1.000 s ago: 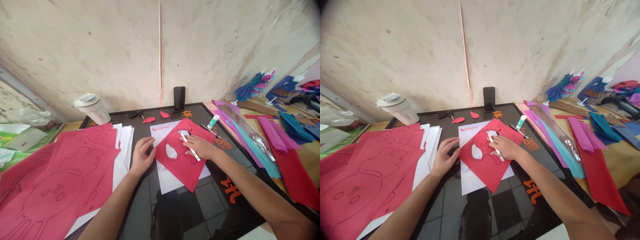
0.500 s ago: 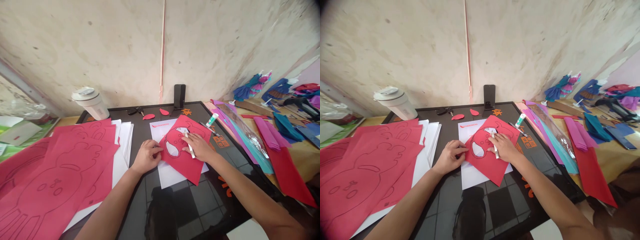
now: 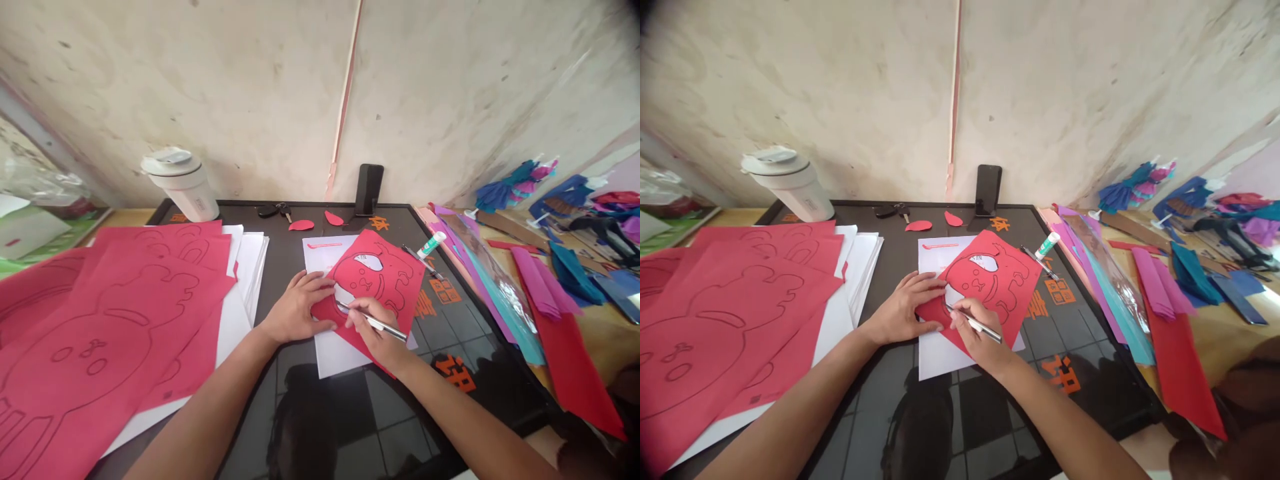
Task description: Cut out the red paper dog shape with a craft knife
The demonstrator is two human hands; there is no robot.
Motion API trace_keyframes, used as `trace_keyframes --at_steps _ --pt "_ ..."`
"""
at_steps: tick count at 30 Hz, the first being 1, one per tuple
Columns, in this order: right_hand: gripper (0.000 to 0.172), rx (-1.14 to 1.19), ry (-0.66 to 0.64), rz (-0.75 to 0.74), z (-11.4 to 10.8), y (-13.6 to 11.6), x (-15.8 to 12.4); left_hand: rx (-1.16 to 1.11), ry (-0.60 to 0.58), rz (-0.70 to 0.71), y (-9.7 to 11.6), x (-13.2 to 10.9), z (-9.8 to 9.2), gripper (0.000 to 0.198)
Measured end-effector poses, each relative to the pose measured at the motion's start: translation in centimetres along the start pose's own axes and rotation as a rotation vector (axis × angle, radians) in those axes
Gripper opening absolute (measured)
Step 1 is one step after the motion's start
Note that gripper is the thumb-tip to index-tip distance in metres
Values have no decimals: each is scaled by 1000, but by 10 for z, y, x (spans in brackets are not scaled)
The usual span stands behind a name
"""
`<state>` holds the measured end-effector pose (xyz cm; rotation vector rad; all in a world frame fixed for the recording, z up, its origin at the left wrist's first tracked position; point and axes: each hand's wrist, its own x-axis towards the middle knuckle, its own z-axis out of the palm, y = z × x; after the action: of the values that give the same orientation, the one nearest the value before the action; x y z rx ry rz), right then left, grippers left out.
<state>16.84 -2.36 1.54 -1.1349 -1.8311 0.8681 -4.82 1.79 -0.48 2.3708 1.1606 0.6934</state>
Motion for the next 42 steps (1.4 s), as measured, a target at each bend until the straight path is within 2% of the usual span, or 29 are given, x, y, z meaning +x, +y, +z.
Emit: trace_keyframes --at_steps 4,9,11,15,18,20,23,32,42 --pt "24 37 -49 -13 -3 8 1 -32 8 -21 -1 0 0 70" --pt "32 -76 -31 -223 -2 12 0 -57 31 -30 -2 0 0 70" --pt "32 -114 -38 -259 -1 13 -1 -63 41 -18 -3 1 1 71" --pt "29 -123 -48 -180 0 12 0 -72 113 0 -7 0 5 70" --pt "21 -122 -15 -91 1 10 2 -75 193 35 -9 -2 7 45" --pt "20 -126 -21 -95 1 9 2 -64 236 62 -9 -3 8 29" --pt "20 -155 -53 -128 2 9 3 -55 262 79 -8 -3 8 18" --pt "21 -206 -52 -115 2 10 4 -49 260 62 -8 -4 8 21" --pt "22 -313 -48 -175 5 11 3 -60 243 67 -8 -4 8 24"
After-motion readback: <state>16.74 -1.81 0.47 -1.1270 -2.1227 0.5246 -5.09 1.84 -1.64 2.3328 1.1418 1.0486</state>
